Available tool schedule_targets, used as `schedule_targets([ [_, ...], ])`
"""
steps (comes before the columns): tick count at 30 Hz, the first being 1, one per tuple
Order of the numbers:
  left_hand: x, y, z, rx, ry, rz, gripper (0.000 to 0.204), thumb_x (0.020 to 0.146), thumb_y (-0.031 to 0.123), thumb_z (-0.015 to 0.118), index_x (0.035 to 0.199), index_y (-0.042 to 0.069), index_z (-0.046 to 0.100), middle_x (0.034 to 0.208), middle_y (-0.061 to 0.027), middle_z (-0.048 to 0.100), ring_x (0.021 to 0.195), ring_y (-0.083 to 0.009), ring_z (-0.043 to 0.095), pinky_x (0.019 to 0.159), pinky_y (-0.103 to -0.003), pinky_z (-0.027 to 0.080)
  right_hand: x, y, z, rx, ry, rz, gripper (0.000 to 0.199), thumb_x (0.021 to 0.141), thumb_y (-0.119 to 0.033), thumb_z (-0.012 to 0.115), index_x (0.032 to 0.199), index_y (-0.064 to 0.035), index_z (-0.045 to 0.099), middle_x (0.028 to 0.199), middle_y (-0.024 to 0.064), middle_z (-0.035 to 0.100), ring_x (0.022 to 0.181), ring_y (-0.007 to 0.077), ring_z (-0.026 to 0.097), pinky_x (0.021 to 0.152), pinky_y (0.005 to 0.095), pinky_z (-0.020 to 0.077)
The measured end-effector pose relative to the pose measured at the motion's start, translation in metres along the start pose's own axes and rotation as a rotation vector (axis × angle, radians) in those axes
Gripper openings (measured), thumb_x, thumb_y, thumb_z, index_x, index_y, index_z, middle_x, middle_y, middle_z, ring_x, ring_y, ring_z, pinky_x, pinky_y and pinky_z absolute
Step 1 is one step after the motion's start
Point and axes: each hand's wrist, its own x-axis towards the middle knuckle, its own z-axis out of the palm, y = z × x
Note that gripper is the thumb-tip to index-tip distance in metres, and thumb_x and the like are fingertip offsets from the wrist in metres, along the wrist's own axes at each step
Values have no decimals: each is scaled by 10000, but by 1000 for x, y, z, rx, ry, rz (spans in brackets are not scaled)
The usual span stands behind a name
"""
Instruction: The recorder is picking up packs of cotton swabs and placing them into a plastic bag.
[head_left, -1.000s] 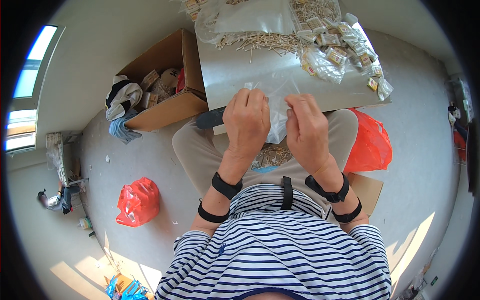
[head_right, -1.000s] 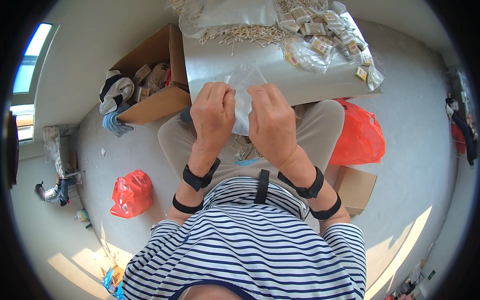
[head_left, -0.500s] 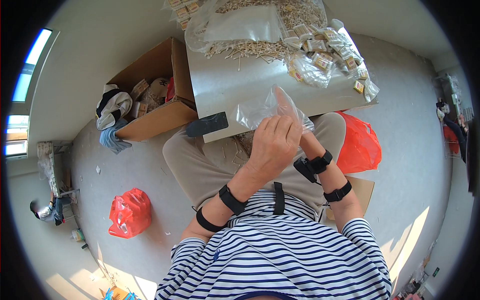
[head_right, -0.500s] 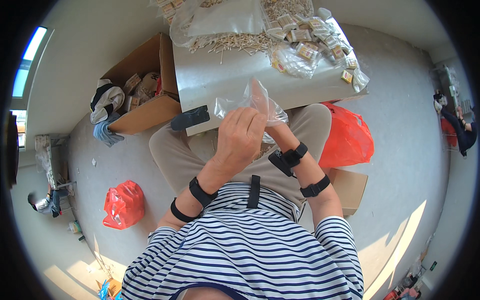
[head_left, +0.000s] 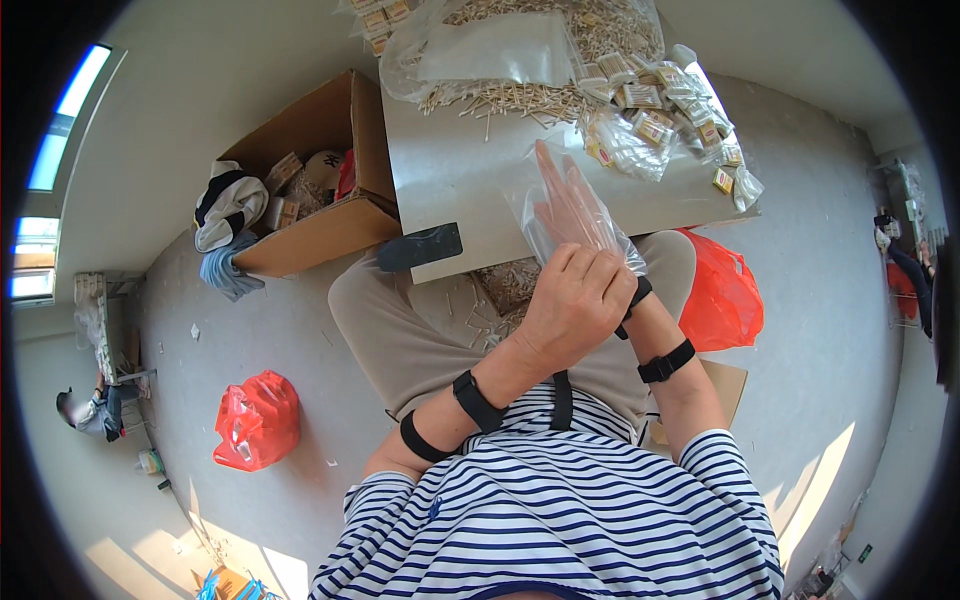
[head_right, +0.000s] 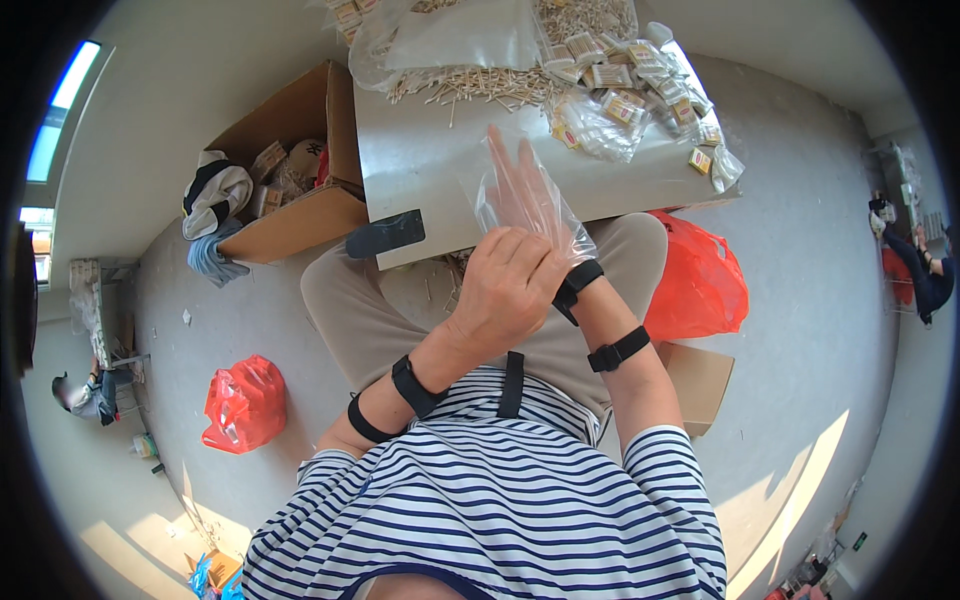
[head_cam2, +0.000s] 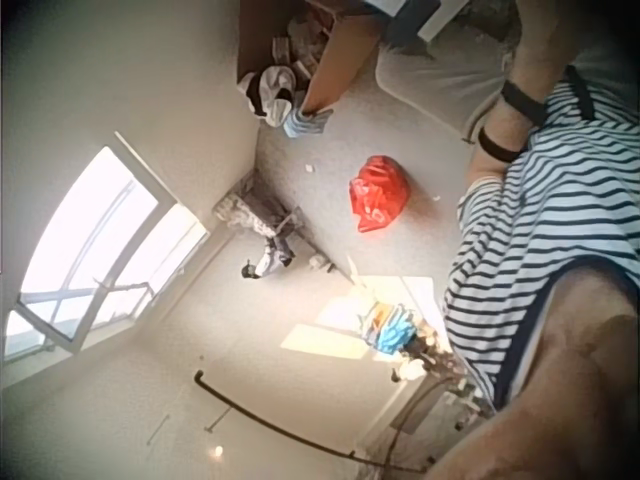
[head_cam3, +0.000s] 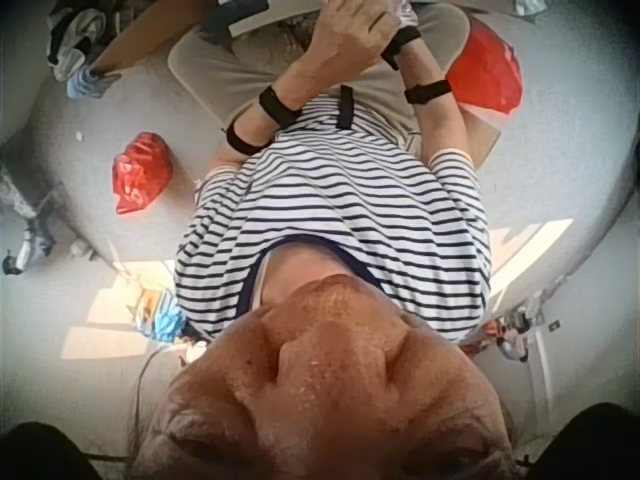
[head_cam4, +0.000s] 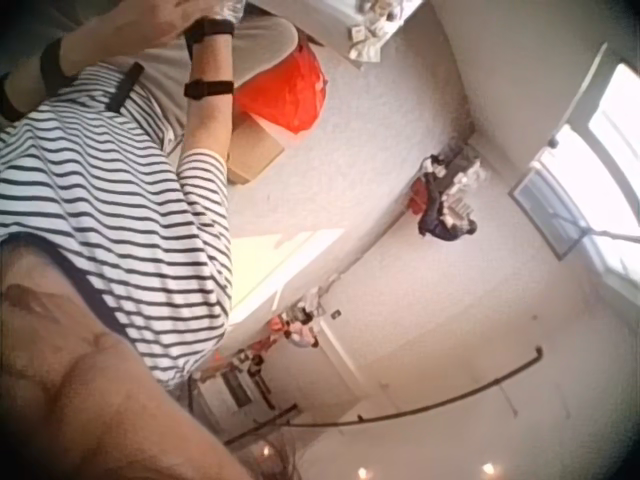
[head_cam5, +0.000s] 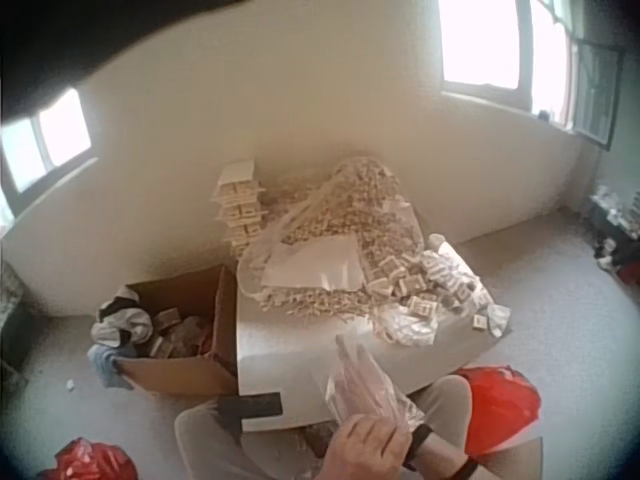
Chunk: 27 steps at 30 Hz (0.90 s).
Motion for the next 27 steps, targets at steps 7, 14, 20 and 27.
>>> schedule_targets([
  [7, -10, -10, -16, 138, 51, -220, 248, 696, 57, 673, 931, 18, 606, 886, -99, 573, 835, -292, 584, 801, -407, 466, 6, -1, -8, 371, 72, 99, 870, 833, -113, 681, 1553, -83, 194, 1294, 269, 512, 1105, 420, 551, 918, 429, 490],
  [14, -48, -43, -8, 231, -33, -435, 115, 780, 48, 664, 845, 32, 570, 826, -113, 559, 778, -303, 573, 692, -398, 456, 17, 11, 10, 136, 44, 87, 511, 871, -205, 672, 1329, -18, 546, 1135, 261, 581, 1014, 416, 590, 845, 446, 500],
  [20, -40, -59, -13, 146, 27, -533, 165, 813, 107, 680, 858, 31, 540, 845, -109, 555, 796, -322, 567, 679, -421, 460, 29, -2, 10, 227, -106, 233, 652, 886, -317, 668, 1451, -127, 405, 1050, 271, 588, 852, 439, 631, 723, 491, 510],
  [27, -23, -43, -4, 36, 3, -695, 317, 777, 168, 789, 915, 13, 550, 843, -109, 575, 765, -231, 578, 691, -349, 478, 36, 3, 13, 277, -141, 226, 750, 868, -386, 680, 1501, -176, 339, 1004, 268, 589, 873, 441, 634, 743, 493, 508],
])
